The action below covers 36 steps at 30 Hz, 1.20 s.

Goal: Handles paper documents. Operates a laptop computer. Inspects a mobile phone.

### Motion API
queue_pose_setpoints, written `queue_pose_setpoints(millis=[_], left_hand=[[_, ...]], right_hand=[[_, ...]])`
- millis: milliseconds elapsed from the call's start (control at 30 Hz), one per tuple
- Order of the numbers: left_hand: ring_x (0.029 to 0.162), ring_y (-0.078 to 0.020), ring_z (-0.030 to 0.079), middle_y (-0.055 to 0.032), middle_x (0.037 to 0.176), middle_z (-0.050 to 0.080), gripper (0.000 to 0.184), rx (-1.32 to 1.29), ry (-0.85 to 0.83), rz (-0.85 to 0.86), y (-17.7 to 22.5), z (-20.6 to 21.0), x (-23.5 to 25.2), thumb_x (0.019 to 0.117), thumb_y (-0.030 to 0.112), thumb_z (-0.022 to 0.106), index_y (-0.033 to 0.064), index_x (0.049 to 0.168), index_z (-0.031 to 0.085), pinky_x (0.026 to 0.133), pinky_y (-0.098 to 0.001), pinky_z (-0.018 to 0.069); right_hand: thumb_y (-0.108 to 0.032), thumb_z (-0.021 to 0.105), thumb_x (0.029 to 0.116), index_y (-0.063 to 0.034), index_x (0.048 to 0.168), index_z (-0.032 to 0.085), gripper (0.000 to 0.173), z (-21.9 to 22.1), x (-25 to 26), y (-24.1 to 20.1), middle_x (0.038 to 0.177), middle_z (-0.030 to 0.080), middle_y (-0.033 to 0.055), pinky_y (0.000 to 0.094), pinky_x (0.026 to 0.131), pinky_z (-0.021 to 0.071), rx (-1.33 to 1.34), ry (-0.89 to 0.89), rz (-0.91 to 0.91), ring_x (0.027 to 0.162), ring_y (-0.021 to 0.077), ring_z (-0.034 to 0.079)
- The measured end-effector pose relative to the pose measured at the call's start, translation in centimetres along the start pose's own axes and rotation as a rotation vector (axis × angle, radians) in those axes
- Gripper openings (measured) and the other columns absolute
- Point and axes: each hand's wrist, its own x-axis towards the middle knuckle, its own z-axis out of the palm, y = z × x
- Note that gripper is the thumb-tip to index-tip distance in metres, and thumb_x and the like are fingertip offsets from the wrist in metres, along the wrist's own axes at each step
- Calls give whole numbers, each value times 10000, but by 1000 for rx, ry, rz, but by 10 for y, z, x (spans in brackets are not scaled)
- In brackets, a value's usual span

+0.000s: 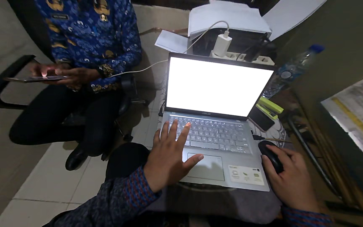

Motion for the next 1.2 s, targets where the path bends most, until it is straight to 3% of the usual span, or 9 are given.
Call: queue_pose_setpoints(millis=[200,467,633,800,933,1000,1067,1200], left_hand=[[1509,-426,303,-176,1639,340,988,-18,26,-2,-1,-1,-1,855,903,307,274,1617,323,1149,-672,315],[1355,-396,503,-202,1446,537,932,-58,159,104,-1,1,-29,865,850,447,235,1566,431,1095,-663,398],[1419,-441,437,-212,1473,526,945,-1,132,106,2,7,-44,855,880,396,279,1585,394,1140,-705,321],[1435,-444,416,-201,1505,502,943,40,145,93,3,11,-45,847,896,372,308,1585,387,1139,-693,331],[1452,-451,392,-199,1546,464,951,40,140,89,3,13,-45,843,904,354,313,1588,382,1143,-695,322],[1447,-459,396,-208,1542,468,954,35,140,94,2,14,-44,840,906,359,310,1585,390,1136,-699,327],[1447,-458,398,-215,1543,465,956,39,136,93,2,13,-44,842,906,353,307,1585,390,1132,-697,333],[1443,-465,399,-224,1536,468,968,50,132,105,2,13,-44,839,908,352,291,1584,397,1127,-701,332]], right_hand=[[-470,572,959,-176,1288,704,461,1,0,0,1233,611,220,530,883,524,3,6,-2,1094,364,606],[-485,550,967,-181,1297,698,471,0,0,1,1235,614,227,555,890,519,-14,-8,1,1100,373,611],[-486,550,968,-180,1298,697,474,0,0,1,1236,609,235,556,887,519,-14,-6,-7,1099,388,606],[-483,557,960,-191,1333,679,489,0,0,2,1245,617,229,569,889,519,-25,-1,-5,1102,385,613],[-515,560,947,-145,1439,589,617,-8,0,-6,1368,567,281,632,1004,464,-101,25,-11,1231,466,562],[-492,553,963,-91,1400,616,596,-13,-3,-19,1370,569,304,640,1022,454,-132,60,-85,1246,495,555],[-480,520,994,-69,1355,645,561,-13,-9,-42,1356,588,284,613,1022,473,-90,9,-150,1243,466,572],[-569,451,1002,-144,1337,675,586,2,-21,-83,1426,575,208,557,1056,485,-9,-181,-195,1323,387,548]])
